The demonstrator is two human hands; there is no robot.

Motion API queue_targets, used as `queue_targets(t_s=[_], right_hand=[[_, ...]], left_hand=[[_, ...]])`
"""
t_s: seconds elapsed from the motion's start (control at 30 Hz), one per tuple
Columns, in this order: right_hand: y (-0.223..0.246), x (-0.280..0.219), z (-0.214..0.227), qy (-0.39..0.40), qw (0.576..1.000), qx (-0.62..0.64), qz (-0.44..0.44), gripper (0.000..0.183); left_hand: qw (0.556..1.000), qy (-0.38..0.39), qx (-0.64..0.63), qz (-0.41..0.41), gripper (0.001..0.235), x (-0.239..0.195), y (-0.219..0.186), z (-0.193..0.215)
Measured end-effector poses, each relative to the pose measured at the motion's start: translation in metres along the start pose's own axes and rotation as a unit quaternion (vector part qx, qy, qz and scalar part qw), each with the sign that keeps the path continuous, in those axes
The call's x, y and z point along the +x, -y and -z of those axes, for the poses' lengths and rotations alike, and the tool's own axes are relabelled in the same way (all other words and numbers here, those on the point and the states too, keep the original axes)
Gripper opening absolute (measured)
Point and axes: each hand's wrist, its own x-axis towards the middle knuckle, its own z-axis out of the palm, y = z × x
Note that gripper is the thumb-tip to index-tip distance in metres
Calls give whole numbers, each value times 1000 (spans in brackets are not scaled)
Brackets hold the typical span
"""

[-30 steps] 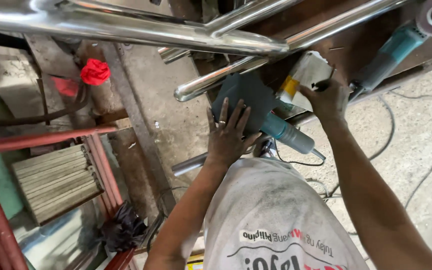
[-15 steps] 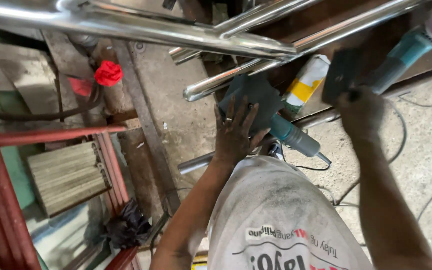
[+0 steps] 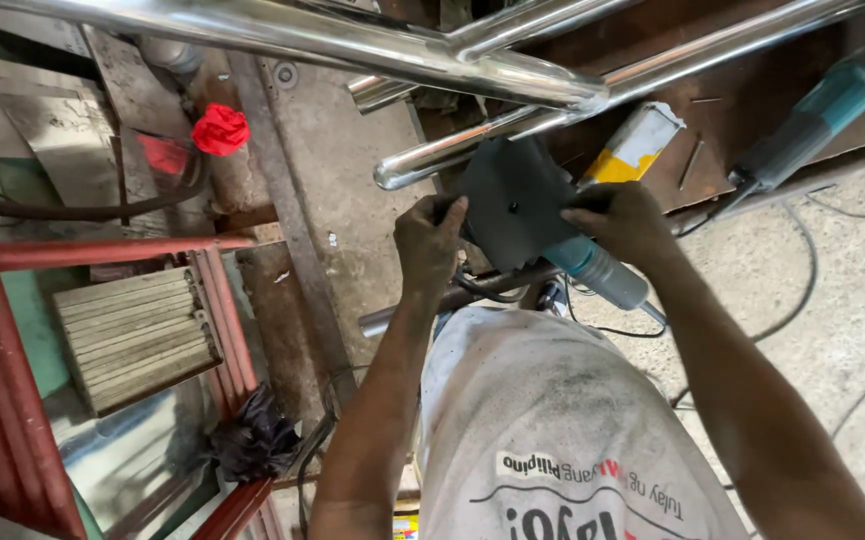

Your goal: The recorder is using an angle grinder to polish and buff the joints and surfaces of a stainless steel metal frame.

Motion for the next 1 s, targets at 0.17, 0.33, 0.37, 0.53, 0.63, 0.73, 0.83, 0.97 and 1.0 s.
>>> queue_targets(t_s=[0.17, 0.33, 0.37, 0.53, 0.63, 0.73, 0.83, 0.97, 1.0], right_hand=[[-40, 33, -32, -66, 995, -61, -36, 37], [-34, 28, -31, -112, 993, -46, 1, 29], [-35, 29, -30, -113, 993, -45, 0, 29], [-18, 18, -25, -128, 985, -116, -25, 40], [-20, 18, -5, -111, 982, -148, -27, 42], [20, 1, 5, -45, 995, -89, -19, 46], [46, -1, 0, -17, 998, -53, 6, 53], [21, 14, -28, -53, 984, -36, 164, 44], [14, 20, -36, -76, 972, -72, 210, 34]], left_hand=[[992, -36, 120, -29, 20, 4, 4, -2], [925, -89, 313, -199, 39, -3, 12, -7], [924, -88, 313, -199, 39, -9, 6, -9], [735, -60, 416, -531, 49, -28, 26, -25], [756, -26, 387, -528, 60, -32, 40, -29], [771, 0, 392, -502, 57, -35, 47, -28], [774, -15, 381, -505, 63, -35, 44, -32], [783, 7, 418, -461, 76, -38, 46, -32], [781, 11, 429, -454, 74, -37, 48, -31]])
